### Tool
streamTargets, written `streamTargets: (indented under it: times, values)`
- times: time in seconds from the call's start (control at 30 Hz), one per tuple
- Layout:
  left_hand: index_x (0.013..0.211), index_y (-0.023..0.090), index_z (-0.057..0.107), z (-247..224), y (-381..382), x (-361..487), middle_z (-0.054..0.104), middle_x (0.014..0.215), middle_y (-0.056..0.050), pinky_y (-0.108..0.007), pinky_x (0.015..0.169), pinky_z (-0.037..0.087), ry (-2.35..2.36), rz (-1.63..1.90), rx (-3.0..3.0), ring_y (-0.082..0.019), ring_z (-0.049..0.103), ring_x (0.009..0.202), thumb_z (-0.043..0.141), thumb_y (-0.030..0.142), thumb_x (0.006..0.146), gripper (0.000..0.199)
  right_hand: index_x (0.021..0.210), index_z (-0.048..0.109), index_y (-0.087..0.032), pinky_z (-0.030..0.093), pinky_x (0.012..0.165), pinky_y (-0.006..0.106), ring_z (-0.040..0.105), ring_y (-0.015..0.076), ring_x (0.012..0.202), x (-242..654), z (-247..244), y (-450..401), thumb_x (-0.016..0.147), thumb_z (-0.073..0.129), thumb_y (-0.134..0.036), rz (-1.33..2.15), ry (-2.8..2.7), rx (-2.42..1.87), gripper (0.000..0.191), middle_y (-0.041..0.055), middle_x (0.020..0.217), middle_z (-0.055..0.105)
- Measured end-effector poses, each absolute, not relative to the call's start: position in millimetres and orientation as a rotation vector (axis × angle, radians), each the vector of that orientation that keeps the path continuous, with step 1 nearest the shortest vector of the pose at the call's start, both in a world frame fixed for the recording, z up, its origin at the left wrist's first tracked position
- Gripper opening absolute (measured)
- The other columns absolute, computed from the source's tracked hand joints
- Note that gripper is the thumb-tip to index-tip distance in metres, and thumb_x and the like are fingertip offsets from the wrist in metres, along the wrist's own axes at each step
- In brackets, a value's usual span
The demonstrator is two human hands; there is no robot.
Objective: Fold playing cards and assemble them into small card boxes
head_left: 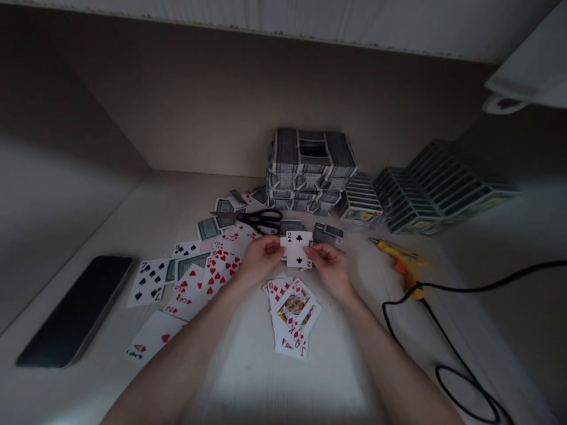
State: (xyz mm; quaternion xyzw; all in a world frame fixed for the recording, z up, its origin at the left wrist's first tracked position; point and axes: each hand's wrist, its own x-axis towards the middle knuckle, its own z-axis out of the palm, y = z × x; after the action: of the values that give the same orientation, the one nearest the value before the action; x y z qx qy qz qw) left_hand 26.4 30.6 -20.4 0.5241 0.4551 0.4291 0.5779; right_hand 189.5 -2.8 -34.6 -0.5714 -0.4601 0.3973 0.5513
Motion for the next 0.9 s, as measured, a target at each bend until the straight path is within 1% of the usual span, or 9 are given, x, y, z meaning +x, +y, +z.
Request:
streamTargets:
  times: [0.17, 0.33, 0.43, 0.53, 0.63, 0.73, 0.8, 0.9]
  values:
    - [0.072, 0.016, 0.060, -26.9, 28.4, 27.8, 0.064, 0.069, 0.000, -0.023, 0.060, 0.048, 1.107, 1.062, 1.306, -0.012, 0.059, 0.063, 0.062, 0.027, 0.066, 0.012, 0.062, 0.061, -0.019, 0.040, 0.048, 0.024, 0.052, 0.0127, 0.050, 183.5, -32.9, -10.9, 0.072, 0.061, -0.040, 0.652, -1.294, -1.397, 0.023, -0.0004, 0.056, 0.061]
    - [0.073, 0.017, 0.059, -28.9, 25.7, 26.5, 0.062, 0.068, 0.001, -0.021, 0.059, 0.045, 1.235, 1.114, 1.545, -0.011, 0.057, 0.061, 0.056, 0.025, 0.072, 0.009, 0.065, 0.061, -0.021, 0.039, 0.053, 0.024, 0.054, 0.0130, 0.053, 174.1, -25.3, -21.6, 0.080, 0.054, -0.032, 0.370, -1.581, -1.433, 0.020, 0.0004, 0.058, 0.061]
    - [0.076, 0.019, 0.061, -23.9, 19.3, 26.6, 0.064, 0.071, 0.000, -0.023, 0.063, 0.045, 1.362, 1.120, 1.803, -0.012, 0.058, 0.064, 0.053, 0.024, 0.075, 0.010, 0.059, 0.056, -0.020, 0.035, 0.051, 0.025, 0.051, 0.0125, 0.049, 168.0, -24.8, -26.7, 0.083, 0.050, -0.031, 0.207, -1.773, -1.455, 0.027, 0.0008, 0.053, 0.057]
    - [0.086, 0.019, 0.063, -19.5, 10.9, 27.9, 0.067, 0.081, -0.005, -0.027, 0.071, 0.045, 1.479, 1.084, 2.096, -0.017, 0.060, 0.075, 0.050, 0.019, 0.077, 0.016, 0.054, 0.050, -0.020, 0.030, 0.049, 0.025, 0.047, 0.0120, 0.045, 164.1, -27.5, -30.2, 0.085, 0.046, -0.030, 0.107, -1.900, -1.460, 0.032, 0.0005, 0.047, 0.052]
    - [0.100, 0.018, 0.062, -19.2, 5.3, 29.1, 0.067, 0.089, -0.009, -0.029, 0.074, 0.046, 1.502, 1.070, 2.287, -0.020, 0.061, 0.082, 0.047, 0.017, 0.079, 0.025, 0.059, 0.051, -0.019, 0.030, 0.048, 0.025, 0.045, 0.0113, 0.044, 163.3, -30.9, -31.4, 0.086, 0.043, -0.029, 0.120, -1.879, -1.475, 0.030, 0.0000, 0.048, 0.051]
    - [0.106, 0.018, 0.059, -21.8, 5.8, 29.3, 0.067, 0.090, -0.008, -0.028, 0.075, 0.047, 1.475, 1.154, 2.331, -0.018, 0.062, 0.082, 0.046, 0.018, 0.081, 0.028, 0.060, 0.049, -0.019, 0.029, 0.047, 0.024, 0.042, 0.0106, 0.044, 164.6, -33.7, -29.9, 0.086, 0.041, -0.027, 0.170, -1.781, -1.488, 0.028, -0.0009, 0.050, 0.050]
    - [0.103, 0.018, 0.060, -23.2, 8.6, 28.7, 0.068, 0.088, -0.007, -0.027, 0.074, 0.048, 1.446, 1.232, 2.282, -0.017, 0.062, 0.080, 0.048, 0.020, 0.081, 0.025, 0.060, 0.047, -0.019, 0.028, 0.046, 0.023, 0.040, 0.0105, 0.044, 165.8, -34.6, -28.0, 0.086, 0.041, -0.027, 0.228, -1.713, -1.496, 0.027, -0.0018, 0.050, 0.047]
    - [0.094, 0.017, 0.061, -23.2, 13.0, 27.1, 0.068, 0.081, -0.004, -0.025, 0.069, 0.049, 1.419, 1.268, 2.188, -0.014, 0.062, 0.072, 0.049, 0.022, 0.080, 0.019, 0.062, 0.046, -0.019, 0.029, 0.045, 0.022, 0.040, 0.0108, 0.046, 167.9, -33.7, -25.4, 0.085, 0.042, -0.028, 0.375, -1.637, -1.503, 0.025, -0.0026, 0.051, 0.045]
